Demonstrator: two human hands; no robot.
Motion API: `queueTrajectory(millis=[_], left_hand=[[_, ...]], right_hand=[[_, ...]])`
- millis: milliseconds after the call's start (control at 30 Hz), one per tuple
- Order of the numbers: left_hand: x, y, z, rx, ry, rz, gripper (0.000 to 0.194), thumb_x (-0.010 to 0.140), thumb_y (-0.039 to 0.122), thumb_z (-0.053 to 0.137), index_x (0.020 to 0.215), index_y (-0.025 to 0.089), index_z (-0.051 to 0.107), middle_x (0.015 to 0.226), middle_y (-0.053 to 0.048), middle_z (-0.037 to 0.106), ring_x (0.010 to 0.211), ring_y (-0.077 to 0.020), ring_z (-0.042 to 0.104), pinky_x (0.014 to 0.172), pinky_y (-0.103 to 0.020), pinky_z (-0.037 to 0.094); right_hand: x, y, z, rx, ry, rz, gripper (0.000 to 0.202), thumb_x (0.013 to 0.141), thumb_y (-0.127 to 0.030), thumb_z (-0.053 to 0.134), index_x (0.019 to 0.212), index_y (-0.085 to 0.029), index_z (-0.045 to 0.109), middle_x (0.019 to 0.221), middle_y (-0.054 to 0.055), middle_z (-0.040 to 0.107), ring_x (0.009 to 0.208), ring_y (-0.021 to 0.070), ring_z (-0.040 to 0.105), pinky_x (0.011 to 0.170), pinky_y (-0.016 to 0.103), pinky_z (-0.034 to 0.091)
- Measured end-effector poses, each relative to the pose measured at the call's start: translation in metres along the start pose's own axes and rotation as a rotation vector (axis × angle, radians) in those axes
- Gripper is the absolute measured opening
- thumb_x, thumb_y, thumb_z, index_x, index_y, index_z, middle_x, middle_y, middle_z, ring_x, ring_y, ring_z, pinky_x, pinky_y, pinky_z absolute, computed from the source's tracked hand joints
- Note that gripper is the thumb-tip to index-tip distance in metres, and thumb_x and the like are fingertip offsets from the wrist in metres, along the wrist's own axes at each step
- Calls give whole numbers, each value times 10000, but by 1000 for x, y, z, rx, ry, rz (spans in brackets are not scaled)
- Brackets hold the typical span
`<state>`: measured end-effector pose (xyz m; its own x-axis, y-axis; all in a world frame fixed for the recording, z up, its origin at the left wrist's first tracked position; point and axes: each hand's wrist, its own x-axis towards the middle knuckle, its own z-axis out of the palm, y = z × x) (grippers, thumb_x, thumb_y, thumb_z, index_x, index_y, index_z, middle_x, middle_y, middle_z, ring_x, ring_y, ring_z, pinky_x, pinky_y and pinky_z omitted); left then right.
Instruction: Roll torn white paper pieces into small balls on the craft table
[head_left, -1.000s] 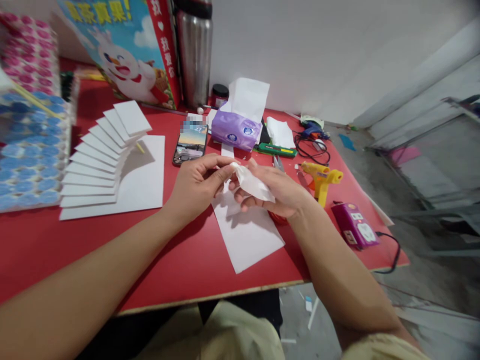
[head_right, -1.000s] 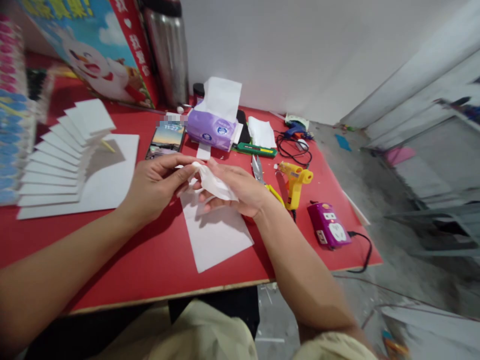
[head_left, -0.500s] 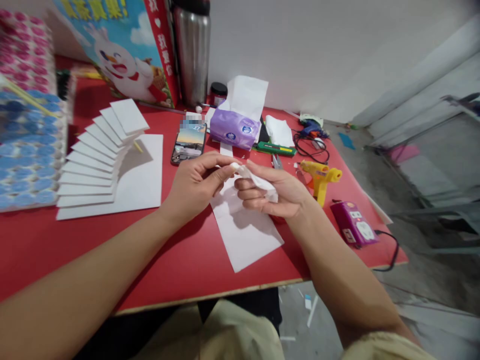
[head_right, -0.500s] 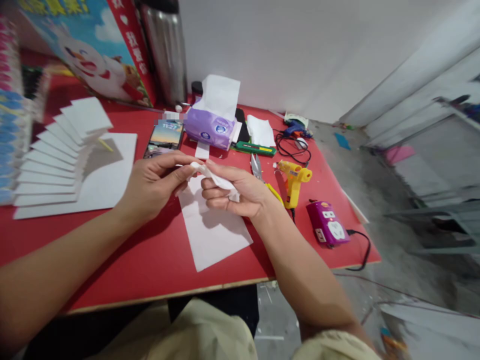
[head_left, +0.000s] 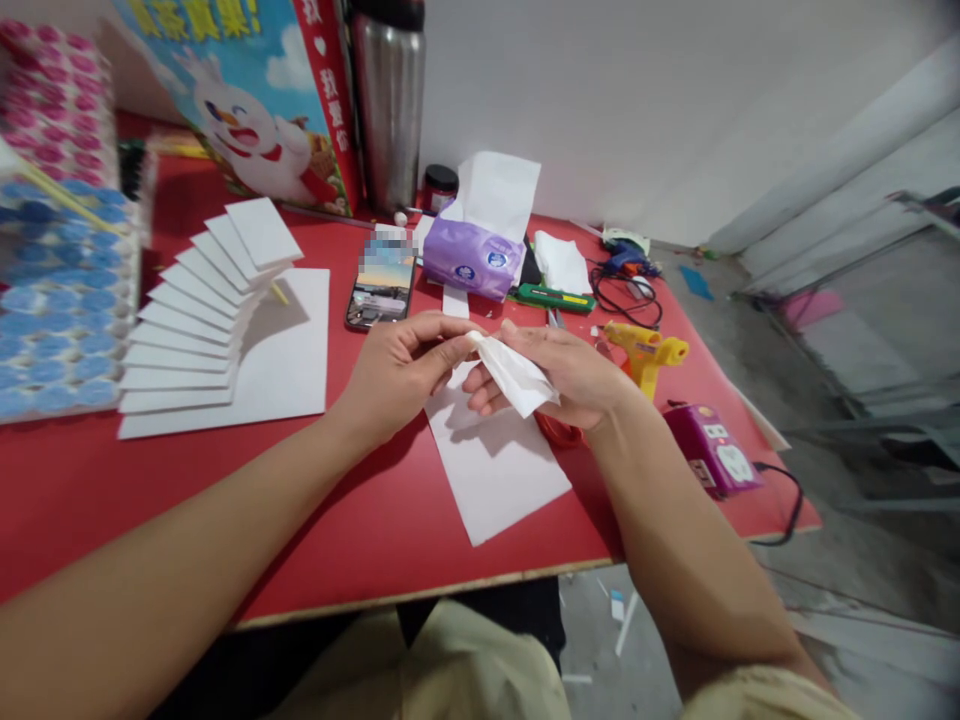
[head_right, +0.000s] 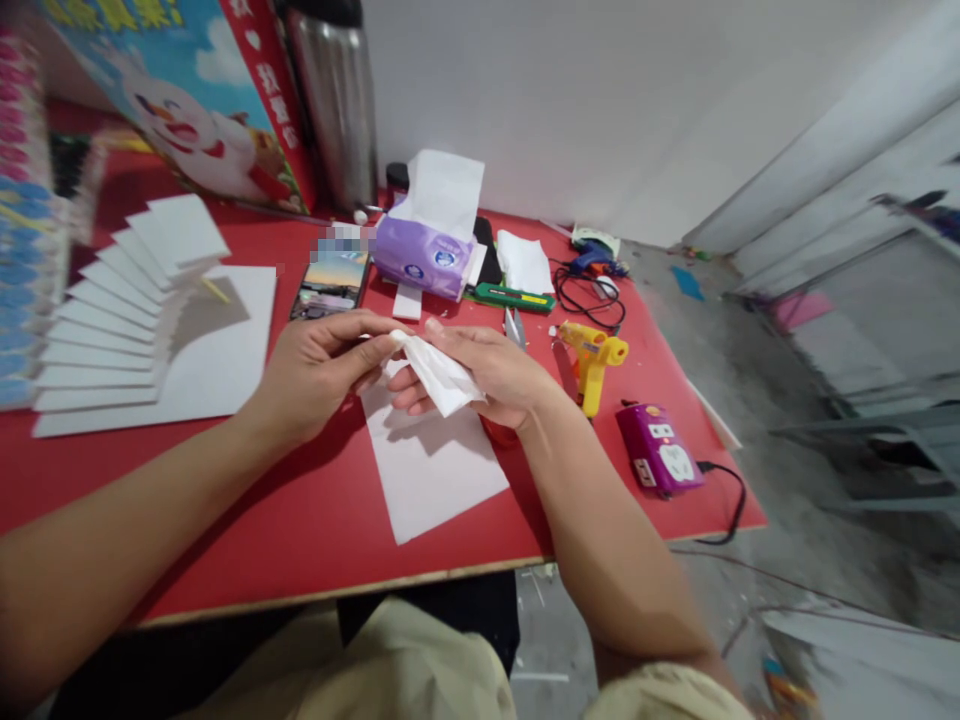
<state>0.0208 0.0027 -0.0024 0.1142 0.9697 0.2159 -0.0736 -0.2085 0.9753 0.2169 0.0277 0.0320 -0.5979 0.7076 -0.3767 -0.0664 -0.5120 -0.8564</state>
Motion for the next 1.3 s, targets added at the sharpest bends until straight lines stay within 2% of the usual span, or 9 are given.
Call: queueTrajectory(millis=[167,300,533,633,733,900,1067,1167,1300], left_hand=[[1,-3,-2,87,29,78,186,898,374,725,913,204,799,815,-29,740,637,-130,593,582,-269,449],[0,-4,-1,107,54,69,194,893,392,727,926,214,799,823,-31,746,667,-141,621,580,-267,473],[-2,-3,7,-23,123,-78,168,874,335,750,910,176,791,573,22,581,476,-91,431,451,-247,346],[-4,-2,9,-8,163,-80,174,868,327,761,932,167,790,608,12,624,496,-97,474,473,-253,383],[-7,-1,11,101,204,21,163,873,327,762,939,183,800,766,-25,725,616,-128,590,549,-265,457],[-13,2,11,269,243,266,170,930,350,707,980,230,817,947,-39,763,628,-117,629,590,-264,513],[-16,0,11,262,190,292,216,957,390,669,1041,257,816,1037,-37,764,514,-78,604,552,-257,535],[-19,-2,12,288,167,313,213,971,339,658,1097,256,807,942,-27,774,536,-92,643,605,-255,571],[-19,1,12,221,118,264,230,971,300,653,1128,220,800,857,-31,763,509,-97,664,481,-216,535]], right_hand=[[1,3,2,67,-21,-26,228,890,-331,766,964,-126,698,850,64,749,668,158,722,674,313,636],[2,4,5,5,8,-60,249,833,-318,825,926,-130,691,740,-18,645,552,65,564,613,238,573],[4,10,12,-438,310,-341,291,785,-392,832,833,-146,682,691,-6,658,579,94,570,525,217,478],[2,13,22,-618,482,-436,271,833,-375,772,725,-159,651,628,-11,630,523,90,518,490,223,414],[0,16,33,-776,587,-613,222,845,-287,754,691,-167,648,652,-11,638,587,102,536,557,234,423],[-2,18,37,-802,619,-717,198,895,-305,722,746,-176,702,703,4,679,660,134,595,630,263,457],[-3,17,34,-787,599,-716,178,899,-306,730,778,-176,721,742,9,704,682,138,616,656,272,472],[-4,16,35,-803,599,-696,187,900,-310,732,772,-174,712,727,7,692,682,142,619,640,271,473],[-5,14,29,-875,597,-765,178,898,-270,727,752,-170,701,701,-5,677,651,125,594,625,261,459]])
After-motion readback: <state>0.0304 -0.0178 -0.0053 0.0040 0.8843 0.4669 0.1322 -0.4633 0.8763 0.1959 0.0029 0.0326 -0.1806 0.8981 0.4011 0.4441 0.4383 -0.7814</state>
